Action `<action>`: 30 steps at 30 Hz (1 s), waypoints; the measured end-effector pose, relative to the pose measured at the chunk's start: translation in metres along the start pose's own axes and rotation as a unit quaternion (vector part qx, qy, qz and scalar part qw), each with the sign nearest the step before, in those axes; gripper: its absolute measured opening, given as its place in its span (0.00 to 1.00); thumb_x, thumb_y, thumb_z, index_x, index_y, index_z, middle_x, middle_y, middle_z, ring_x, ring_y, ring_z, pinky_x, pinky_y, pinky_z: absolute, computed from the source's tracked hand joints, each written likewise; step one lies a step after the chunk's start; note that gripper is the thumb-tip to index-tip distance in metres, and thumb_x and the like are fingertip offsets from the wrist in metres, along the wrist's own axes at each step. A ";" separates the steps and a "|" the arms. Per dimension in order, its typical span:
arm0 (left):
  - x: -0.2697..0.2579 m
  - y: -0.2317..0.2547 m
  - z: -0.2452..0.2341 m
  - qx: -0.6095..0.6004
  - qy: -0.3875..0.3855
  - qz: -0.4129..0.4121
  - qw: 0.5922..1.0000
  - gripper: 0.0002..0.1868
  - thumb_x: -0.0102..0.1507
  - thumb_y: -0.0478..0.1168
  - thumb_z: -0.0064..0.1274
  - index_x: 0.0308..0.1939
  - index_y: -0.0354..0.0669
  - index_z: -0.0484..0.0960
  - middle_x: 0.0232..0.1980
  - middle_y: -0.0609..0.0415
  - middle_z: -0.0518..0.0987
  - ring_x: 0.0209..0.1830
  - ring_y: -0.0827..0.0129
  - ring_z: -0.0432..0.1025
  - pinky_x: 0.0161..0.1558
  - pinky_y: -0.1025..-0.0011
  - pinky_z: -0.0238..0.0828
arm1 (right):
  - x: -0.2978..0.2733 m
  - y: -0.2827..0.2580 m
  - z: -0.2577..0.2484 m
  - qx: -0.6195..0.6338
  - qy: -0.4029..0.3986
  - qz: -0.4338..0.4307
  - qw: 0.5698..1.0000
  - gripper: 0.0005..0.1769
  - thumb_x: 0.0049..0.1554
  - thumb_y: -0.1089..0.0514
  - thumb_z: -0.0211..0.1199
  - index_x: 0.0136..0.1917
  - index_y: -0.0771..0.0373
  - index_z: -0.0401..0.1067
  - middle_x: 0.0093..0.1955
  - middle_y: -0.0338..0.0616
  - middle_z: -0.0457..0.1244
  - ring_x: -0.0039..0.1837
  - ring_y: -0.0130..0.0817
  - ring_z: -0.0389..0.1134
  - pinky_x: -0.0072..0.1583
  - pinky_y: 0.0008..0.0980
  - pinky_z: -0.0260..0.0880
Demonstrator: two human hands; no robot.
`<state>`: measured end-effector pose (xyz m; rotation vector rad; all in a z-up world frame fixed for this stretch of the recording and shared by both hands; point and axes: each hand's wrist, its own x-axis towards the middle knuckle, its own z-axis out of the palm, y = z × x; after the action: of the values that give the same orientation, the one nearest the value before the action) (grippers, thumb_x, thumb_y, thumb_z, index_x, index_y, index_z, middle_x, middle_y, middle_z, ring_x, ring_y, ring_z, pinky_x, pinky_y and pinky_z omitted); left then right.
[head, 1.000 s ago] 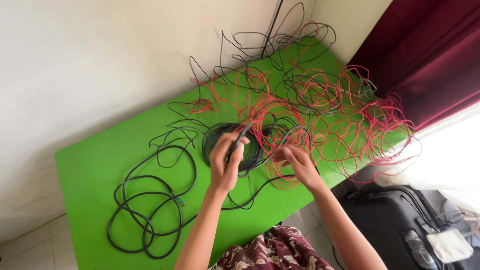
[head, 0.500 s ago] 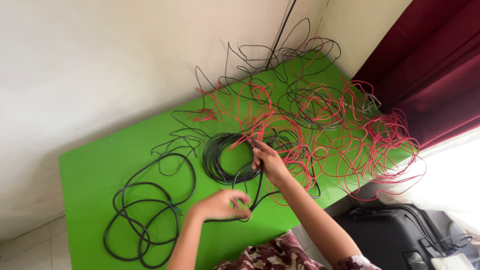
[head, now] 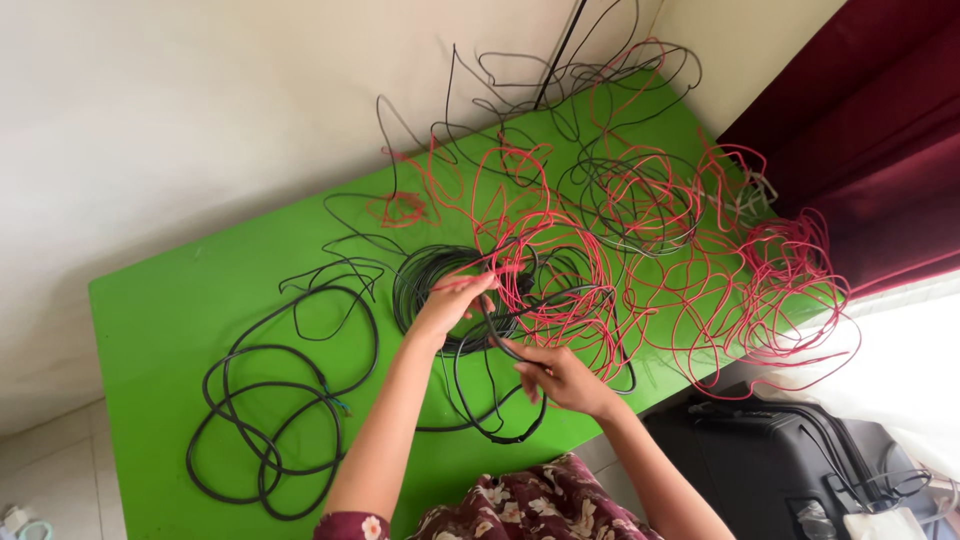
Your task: The person untangles and coils black and red cables on a green table, separating them by color and forming loops. The person handles the cables by hand, arranging them into organized bundles.
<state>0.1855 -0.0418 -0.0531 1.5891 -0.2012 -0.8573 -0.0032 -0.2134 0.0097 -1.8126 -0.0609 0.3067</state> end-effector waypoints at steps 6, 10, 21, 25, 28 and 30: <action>0.048 -0.043 0.000 -0.046 -0.024 0.011 0.999 0.17 0.71 0.50 0.54 0.46 0.38 0.80 0.28 0.57 0.78 0.25 0.73 0.72 0.33 0.71 0.68 | 0.004 -0.003 0.015 0.002 -0.066 -0.048 0.997 0.30 0.63 0.65 0.55 0.78 0.56 0.64 0.35 0.41 0.67 0.40 0.28 0.70 0.49 0.30 0.73; 0.031 -0.027 -0.021 0.137 0.001 -0.037 0.990 0.13 0.70 0.46 0.46 0.47 0.42 0.80 0.25 0.56 0.78 0.25 0.71 0.76 0.35 0.67 0.71 | 0.016 0.002 0.013 -0.158 -0.032 -0.121 0.979 0.29 0.57 0.51 0.64 0.71 0.56 0.68 0.57 0.49 0.68 0.61 0.42 0.68 0.65 0.42 0.66; 0.012 -0.018 -0.041 0.606 -0.006 0.158 0.779 0.12 0.60 0.45 0.46 0.45 0.50 0.80 0.53 0.52 0.81 0.56 0.52 0.73 0.58 0.39 0.50 | 0.057 0.055 0.011 -0.545 0.156 -0.020 0.824 0.47 0.49 0.31 0.65 0.78 0.30 0.50 0.81 0.49 0.47 0.80 0.56 0.45 0.71 0.69 0.48; 0.001 0.010 -0.056 0.524 -0.094 -0.014 0.846 0.13 0.70 0.48 0.42 0.43 0.44 0.76 0.50 0.51 0.83 0.54 0.59 0.76 0.64 0.55 0.63 | 0.067 0.064 0.013 -0.617 0.188 0.026 0.764 0.49 0.51 0.32 0.65 0.81 0.21 0.46 0.78 0.49 0.50 0.78 0.65 0.46 0.71 0.74 0.48; -0.006 0.025 -0.068 0.313 -0.163 0.009 0.935 0.14 0.71 0.47 0.38 0.44 0.42 0.73 0.51 0.52 0.85 0.52 0.63 0.79 0.59 0.59 0.72 | 0.071 0.067 0.011 -0.618 0.205 0.059 0.757 0.49 0.53 0.29 0.63 0.81 0.21 0.43 0.74 0.54 0.52 0.76 0.72 0.46 0.69 0.79 0.45; -0.014 0.029 -0.069 0.142 -0.235 -0.011 0.961 0.15 0.73 0.48 0.36 0.45 0.40 0.71 0.49 0.47 0.86 0.50 0.63 0.81 0.58 0.60 0.74 | 0.074 0.067 0.011 -0.607 0.224 0.055 0.760 0.48 0.54 0.27 0.62 0.80 0.23 0.42 0.73 0.57 0.52 0.76 0.76 0.45 0.69 0.84 0.43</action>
<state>0.2279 0.0134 -0.0235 1.6280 -0.6714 -1.2608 0.0574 -0.2060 -0.0696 -3.1593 0.2474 -0.1822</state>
